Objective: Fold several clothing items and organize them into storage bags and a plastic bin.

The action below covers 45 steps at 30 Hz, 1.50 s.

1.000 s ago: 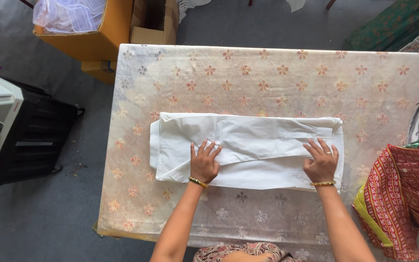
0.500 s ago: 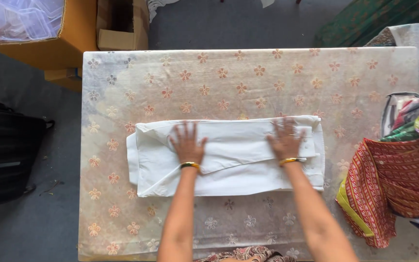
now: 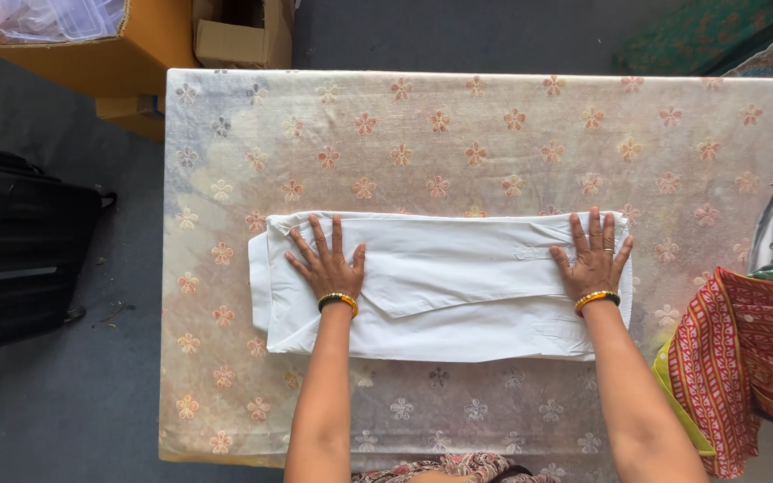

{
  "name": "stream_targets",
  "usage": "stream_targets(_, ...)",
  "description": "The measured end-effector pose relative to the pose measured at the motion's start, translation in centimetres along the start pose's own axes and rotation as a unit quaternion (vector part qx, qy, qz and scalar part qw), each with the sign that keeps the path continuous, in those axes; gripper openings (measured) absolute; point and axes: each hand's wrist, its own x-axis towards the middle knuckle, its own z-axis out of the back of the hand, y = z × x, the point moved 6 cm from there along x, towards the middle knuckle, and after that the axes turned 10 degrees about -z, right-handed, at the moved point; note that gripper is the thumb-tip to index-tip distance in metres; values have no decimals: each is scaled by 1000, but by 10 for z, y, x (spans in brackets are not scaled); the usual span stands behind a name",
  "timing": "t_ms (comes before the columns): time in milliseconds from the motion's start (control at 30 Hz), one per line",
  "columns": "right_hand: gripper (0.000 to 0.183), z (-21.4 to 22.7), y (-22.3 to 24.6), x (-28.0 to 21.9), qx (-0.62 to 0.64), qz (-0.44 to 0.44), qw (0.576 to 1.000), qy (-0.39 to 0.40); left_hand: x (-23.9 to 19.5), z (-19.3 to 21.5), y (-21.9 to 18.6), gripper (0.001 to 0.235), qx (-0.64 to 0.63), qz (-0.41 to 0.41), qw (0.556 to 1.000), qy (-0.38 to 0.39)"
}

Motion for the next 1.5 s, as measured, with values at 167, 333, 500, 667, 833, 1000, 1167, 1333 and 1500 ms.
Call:
stream_targets(167, 73, -12, 8, -5, -41, 17, 998, -50, 5, 8, -14, 80, -33, 21, 999, 37)
stream_targets(333, 62, -45, 109, -66, 75, 92, 992, -45, -33, -10, -121, 69, -120, -116, 985, -37)
stream_targets(500, 69, -50, 151, -80, 38, 177, 982, -49, -29, -19, -133, 71, -56, -239, 966, -79)
stream_targets(667, 69, -26, 34, -49, -75, 30, 994, -72, 13, -25, 34, 78, -18, -83, 995, -52)
stream_targets(833, 63, -7, 16, -51, -35, -12, 998, -57, 18, 2, 57, 74, 9, -31, 999, -4)
stream_targets(1000, 61, -8, 14, -47, -35, -20, 998, -54, 20, 3, 55, 73, 2, -24, 1000, 4)
stream_targets(1167, 62, -12, 11, -47, -40, -20, 997, -59, 22, -9, 63, 75, 3, -38, 999, 5)
stream_targets(1333, 68, 5, -10, -51, -9, -15, 996, -88, 20, -5, 17, 77, 15, -9, 999, 34)
stream_targets(1500, 96, 37, -68, -83, 114, -168, 963, -177, -57, -5, -162, 66, -294, -218, 925, -105)
